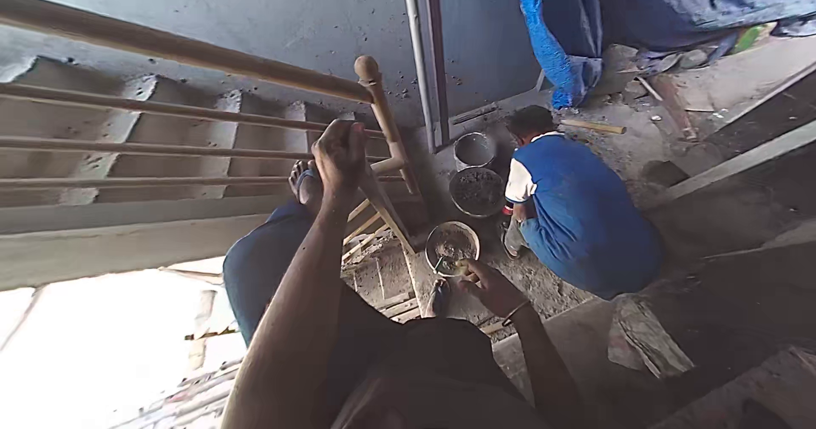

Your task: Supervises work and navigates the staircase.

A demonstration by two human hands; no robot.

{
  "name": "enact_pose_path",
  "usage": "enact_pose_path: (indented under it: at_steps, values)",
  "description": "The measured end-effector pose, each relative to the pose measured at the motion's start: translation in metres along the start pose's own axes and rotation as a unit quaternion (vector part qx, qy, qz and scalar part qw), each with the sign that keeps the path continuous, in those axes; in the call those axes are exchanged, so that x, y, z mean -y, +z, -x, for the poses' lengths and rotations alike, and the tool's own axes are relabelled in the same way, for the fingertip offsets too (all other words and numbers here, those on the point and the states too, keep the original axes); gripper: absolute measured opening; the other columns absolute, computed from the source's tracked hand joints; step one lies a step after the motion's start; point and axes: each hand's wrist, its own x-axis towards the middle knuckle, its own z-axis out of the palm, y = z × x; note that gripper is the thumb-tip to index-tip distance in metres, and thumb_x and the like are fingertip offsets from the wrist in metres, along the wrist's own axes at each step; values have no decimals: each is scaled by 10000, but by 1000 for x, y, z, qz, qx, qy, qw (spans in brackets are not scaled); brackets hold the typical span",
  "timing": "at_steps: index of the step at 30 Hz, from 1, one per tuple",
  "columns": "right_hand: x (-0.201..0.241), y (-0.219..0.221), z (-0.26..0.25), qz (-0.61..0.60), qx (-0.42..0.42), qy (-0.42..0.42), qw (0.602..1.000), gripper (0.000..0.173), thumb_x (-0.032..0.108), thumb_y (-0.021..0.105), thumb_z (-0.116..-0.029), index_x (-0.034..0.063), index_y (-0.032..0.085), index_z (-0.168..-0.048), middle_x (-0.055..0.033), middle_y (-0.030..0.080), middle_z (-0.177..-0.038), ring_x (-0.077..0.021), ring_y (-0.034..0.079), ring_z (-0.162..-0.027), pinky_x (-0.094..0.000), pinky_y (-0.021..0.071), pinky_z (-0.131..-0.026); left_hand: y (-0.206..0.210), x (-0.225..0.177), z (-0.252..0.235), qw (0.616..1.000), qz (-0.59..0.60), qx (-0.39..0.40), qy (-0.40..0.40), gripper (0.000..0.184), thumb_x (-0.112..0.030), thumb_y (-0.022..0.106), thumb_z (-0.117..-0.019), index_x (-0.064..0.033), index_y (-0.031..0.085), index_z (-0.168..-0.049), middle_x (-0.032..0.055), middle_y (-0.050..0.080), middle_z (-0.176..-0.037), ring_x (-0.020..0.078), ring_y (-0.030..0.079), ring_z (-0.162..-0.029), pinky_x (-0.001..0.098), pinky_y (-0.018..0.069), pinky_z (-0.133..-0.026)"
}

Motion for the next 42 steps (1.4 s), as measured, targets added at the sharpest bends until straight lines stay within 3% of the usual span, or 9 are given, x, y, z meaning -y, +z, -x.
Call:
enact_pose_path:
  at_steps: [3,7,16,33,42]
  values:
    - [1,1,-2,2,-3,6,1000,553,407,642,-984,154,531,-1463,-96,660,-1271,-203,672,-1081,-413,554,-960,-7,12,-6,999,37,-18,1,254,-264,533,-1047,-81,694,-976,-3,701,-822,78,656,-712,315,572,-686]
    - [-4,4,-5,7,1,8,1000,598,437,643,-985,144,508,-1489,-103,648,-1304,-210,665,-1104,-410,556,-955,-13,13,-3,999,27,-35,18,250,-245,525,-1049,-98,684,-922,-37,651,-753,42,597,-649,262,515,-625]
    - [-6,3,-5,28,-5,14,1000,577,419,649,-983,156,523,-1481,-106,655,-1292,-210,667,-1103,-407,551,-974,0,5,-1,999,33,-26,20,275,-257,517,-1052,-67,706,-992,10,717,-823,54,661,-707,282,564,-685]
    - [-4,6,-6,33,0,10,999,577,411,640,-989,160,509,-1491,-95,644,-1314,-192,664,-1098,-383,553,-958,-4,2,9,999,35,-25,28,280,-273,511,-1049,-86,715,-1005,-4,712,-828,45,657,-711,276,563,-680]
    - [-1,5,-4,30,3,6,1000,588,421,631,-988,146,505,-1492,-129,634,-1321,-226,665,-1100,-417,554,-954,-5,0,10,998,38,-29,32,278,-270,511,-1046,-79,709,-1007,-1,711,-818,39,645,-683,255,547,-650]
